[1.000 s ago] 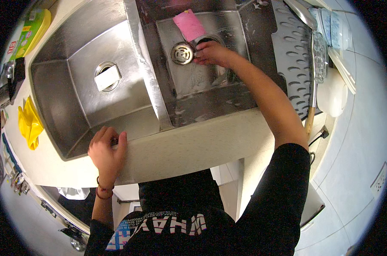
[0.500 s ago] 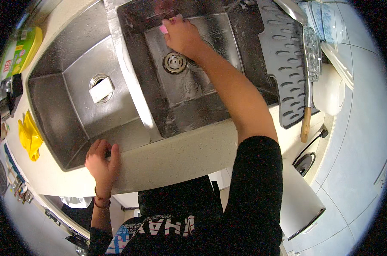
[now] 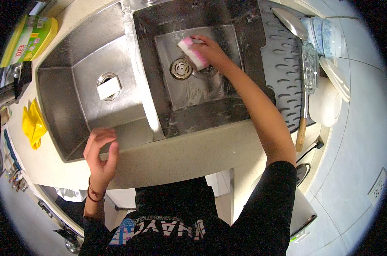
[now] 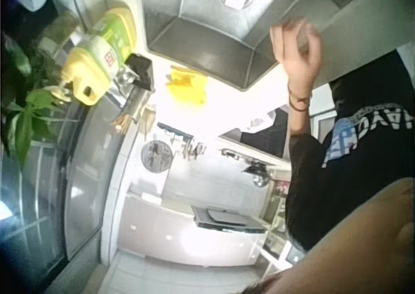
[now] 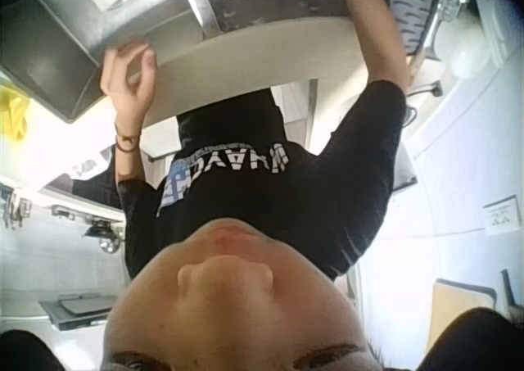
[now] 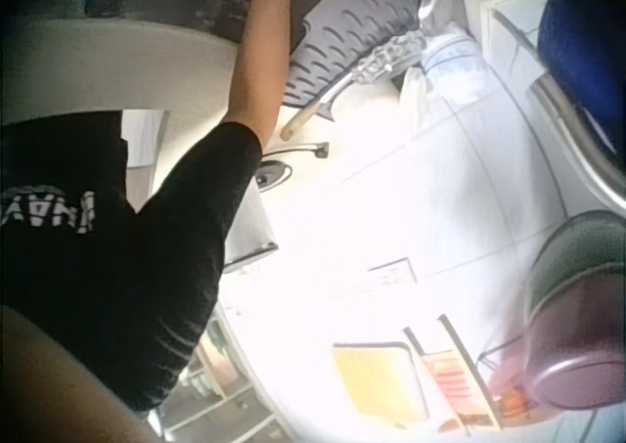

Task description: The person cleans a double-basin stainless steel kitchen sink. They wipe the countertop with a pink sponge, rinse the sink basins, and scrub the drain strainer and sink surfaces with the sponge and a blue cloth. The person removes the drain strainer to clean it separately before rinsing the sink again.

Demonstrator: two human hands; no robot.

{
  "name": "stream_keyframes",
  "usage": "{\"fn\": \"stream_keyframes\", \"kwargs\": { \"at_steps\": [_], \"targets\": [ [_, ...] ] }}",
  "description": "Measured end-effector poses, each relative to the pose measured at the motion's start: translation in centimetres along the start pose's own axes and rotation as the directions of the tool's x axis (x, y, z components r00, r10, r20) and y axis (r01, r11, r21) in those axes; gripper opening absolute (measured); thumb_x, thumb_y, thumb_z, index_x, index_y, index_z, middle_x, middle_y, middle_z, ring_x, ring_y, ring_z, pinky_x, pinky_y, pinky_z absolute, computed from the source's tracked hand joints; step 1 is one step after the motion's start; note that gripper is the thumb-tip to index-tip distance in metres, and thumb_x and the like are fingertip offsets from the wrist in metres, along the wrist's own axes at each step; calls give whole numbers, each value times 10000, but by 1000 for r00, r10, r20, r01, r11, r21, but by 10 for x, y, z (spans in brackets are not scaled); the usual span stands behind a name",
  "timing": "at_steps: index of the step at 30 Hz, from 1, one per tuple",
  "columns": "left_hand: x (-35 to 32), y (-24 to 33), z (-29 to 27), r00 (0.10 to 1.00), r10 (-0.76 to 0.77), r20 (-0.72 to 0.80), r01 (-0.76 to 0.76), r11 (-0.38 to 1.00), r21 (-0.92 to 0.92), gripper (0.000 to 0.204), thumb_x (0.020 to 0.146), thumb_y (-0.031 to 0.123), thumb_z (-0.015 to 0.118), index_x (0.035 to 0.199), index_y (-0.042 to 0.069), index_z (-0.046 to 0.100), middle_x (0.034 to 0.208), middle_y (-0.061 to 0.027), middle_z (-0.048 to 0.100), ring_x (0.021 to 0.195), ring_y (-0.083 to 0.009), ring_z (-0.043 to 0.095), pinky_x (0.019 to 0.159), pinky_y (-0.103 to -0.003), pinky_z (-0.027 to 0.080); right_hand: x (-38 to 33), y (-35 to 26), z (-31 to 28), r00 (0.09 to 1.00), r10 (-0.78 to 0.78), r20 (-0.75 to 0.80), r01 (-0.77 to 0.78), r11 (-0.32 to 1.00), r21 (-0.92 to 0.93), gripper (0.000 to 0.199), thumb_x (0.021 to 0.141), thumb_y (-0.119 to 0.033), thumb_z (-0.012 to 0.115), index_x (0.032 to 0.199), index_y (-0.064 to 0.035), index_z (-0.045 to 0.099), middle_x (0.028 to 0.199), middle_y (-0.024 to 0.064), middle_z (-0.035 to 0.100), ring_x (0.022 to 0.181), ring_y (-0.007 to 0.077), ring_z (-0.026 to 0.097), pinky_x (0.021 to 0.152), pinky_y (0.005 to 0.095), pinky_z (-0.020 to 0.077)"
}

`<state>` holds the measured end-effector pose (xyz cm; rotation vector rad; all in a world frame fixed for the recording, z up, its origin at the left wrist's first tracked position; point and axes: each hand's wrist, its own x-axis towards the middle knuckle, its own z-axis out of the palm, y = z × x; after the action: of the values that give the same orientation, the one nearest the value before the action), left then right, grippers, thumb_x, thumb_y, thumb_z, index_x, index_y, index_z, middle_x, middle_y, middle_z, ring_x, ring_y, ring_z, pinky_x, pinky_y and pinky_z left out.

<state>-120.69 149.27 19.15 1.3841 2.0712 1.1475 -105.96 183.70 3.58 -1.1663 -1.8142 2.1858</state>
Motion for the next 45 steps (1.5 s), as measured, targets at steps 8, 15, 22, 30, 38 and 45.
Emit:
{"fn": "stream_keyframes", "kwargs": {
  "at_steps": [8, 15, 22, 30, 38, 45],
  "targets": [
    [130, 23, 87, 714, -91, 694, -179, 935, 307, 358, 808, 65, 588, 1161, 13, 567, 1039, -224, 603, 989, -404, 601, 817, -448, 507, -36, -34, -14, 973, 162, 164, -216, 887, 408, 560, 818, -385, 665, 1254, -58, 535, 1145, 117, 632, 990, 226, 655, 829, 360, 554],
    [177, -21, 180, 692, -404, 598, -254, 639, 726, 727, 748, 86, 682, 1402, 145, 369, 1234, -199, 525, 1079, -358, 597, 862, -457, 526, -42, -28, -40, 996, -16, -84, 48, 919, 392, 481, 756, -290, 681, 1165, -69, 558, 987, 44, 633, 834, 198, 640, 741, 332, 551],
    [184, -70, 200, 582, -105, 807, -626, 575, 527, 727, 708, 61, 721, 1348, 202, 406, 1273, -109, 498, 1114, -318, 565, 850, -442, 519, -34, -42, -35, 990, 1, -139, 57, 910, 412, 362, 763, -289, 639, 1042, -60, 607, 936, 53, 653, 814, 161, 640, 736, 298, 516],
    [200, -64, 201, 607, -199, 770, -511, 645, 569, 706, 660, 108, 760, 1291, 114, 443, 1242, -158, 493, 1090, -360, 572, 916, -438, 509, -14, -27, -41, 952, 79, -296, 29, 938, 344, 344, 791, -268, 623, 1045, -36, 611, 977, 79, 651, 870, 190, 635, 787, 325, 496],
    [204, -72, 218, 870, -327, 368, 99, 848, 520, 698, 668, 60, 744, 1257, 51, 370, 1284, -199, 464, 1149, -413, 530, 955, -461, 479, -5, 25, -47, 730, -148, -667, -127, 930, -345, 440, 842, -268, 623, 1218, -53, 546, 1136, 198, 626, 1044, 388, 598, 890, 458, 474],
    [169, -77, 242, 914, -405, -19, 402, 899, 171, 637, 670, 64, 764, 1207, 28, 424, 1234, -218, 521, 1117, -416, 534, 940, -436, 464, -19, 18, -33, 863, -255, -436, -268, 500, -824, 497, 850, -241, 640, 1309, -112, 499, 1171, 211, 588, 1103, 401, 552, 895, 495, 473]
  ]
}}
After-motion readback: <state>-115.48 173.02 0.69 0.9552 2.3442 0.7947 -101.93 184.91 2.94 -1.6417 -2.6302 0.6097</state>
